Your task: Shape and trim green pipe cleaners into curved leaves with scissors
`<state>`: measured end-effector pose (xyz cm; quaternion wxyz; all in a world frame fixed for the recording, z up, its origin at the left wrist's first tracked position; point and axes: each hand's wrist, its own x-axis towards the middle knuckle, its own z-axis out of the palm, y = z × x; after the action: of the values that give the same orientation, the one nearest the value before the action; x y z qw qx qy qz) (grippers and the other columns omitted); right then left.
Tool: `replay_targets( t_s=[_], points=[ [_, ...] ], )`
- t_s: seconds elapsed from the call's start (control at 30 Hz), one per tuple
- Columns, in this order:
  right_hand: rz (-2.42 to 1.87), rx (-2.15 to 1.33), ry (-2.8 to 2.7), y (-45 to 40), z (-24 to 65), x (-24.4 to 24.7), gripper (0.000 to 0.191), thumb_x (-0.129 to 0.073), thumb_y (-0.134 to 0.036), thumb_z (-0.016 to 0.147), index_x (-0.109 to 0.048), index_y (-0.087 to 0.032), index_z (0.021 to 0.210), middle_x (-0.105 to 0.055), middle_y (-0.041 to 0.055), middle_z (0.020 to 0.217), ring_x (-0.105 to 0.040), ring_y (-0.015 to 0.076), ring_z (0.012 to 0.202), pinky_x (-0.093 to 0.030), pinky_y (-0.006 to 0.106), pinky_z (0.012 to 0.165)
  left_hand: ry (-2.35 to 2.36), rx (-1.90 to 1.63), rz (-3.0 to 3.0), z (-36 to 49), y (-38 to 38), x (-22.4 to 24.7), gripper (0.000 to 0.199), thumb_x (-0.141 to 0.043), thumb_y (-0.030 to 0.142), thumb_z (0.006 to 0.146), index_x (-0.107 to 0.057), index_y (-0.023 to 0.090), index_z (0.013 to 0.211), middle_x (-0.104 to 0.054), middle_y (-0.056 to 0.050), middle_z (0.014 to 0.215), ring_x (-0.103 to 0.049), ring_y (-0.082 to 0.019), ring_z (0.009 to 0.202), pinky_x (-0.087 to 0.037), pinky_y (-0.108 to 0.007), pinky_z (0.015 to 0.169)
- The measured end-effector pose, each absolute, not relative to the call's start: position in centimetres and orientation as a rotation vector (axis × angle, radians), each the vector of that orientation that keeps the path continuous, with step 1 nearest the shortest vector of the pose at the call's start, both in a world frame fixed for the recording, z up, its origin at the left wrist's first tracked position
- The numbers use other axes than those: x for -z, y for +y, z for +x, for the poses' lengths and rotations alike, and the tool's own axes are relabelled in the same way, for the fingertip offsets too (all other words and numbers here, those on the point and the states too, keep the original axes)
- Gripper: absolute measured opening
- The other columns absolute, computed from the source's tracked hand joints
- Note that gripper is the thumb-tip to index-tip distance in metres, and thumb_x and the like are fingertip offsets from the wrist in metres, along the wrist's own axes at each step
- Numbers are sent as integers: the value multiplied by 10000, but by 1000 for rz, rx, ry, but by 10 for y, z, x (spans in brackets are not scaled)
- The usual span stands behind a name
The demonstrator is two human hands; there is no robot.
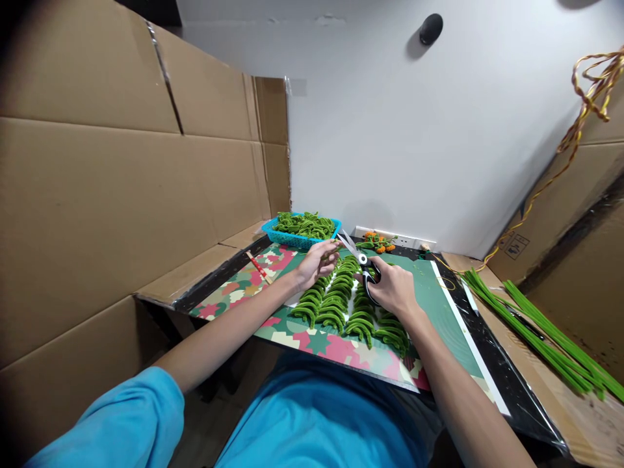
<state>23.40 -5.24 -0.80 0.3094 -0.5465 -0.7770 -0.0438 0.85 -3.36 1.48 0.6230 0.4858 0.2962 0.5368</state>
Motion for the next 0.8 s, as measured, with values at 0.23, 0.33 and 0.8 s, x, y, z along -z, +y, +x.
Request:
replay_targets(
  t_s=[0.23, 0.33, 0.8],
  points=[
    [-1453, 114, -2057, -53, 234, 7, 354, -678, -493, 913, -738, -289, 1196, -772, 19, 744, -723, 260, 721, -294, 294, 613, 631, -1203, 1080, 6, -31, -14, 389, -737, 527, 864, -684, 155, 966, -347, 92, 649, -199, -18, 392, -62, -196, 382],
    [-1455, 113, -2050, -52, 234, 8, 349, -683, -494, 910, -739, -287, 1185, -771, 18, 740, -724, 261, 722, -295, 294, 613, 609, -1177, 1066, 5, -31, -16, 394, -660, 555, 907, -676, 164, 945, -332, 91, 637, -173, -27, 384, -70, -202, 384],
    [-1480, 165, -2129, -53, 232, 8, 419, -644, -518, 938, -743, -300, 1281, -811, 48, 820, -741, 279, 762, -323, 310, 638, 686, -1283, 1073, 10, -30, -13, 342, -708, 480, 921, -530, 190, 876, -543, 60, 711, -325, -15, 345, -128, -163, 342]
  ],
)
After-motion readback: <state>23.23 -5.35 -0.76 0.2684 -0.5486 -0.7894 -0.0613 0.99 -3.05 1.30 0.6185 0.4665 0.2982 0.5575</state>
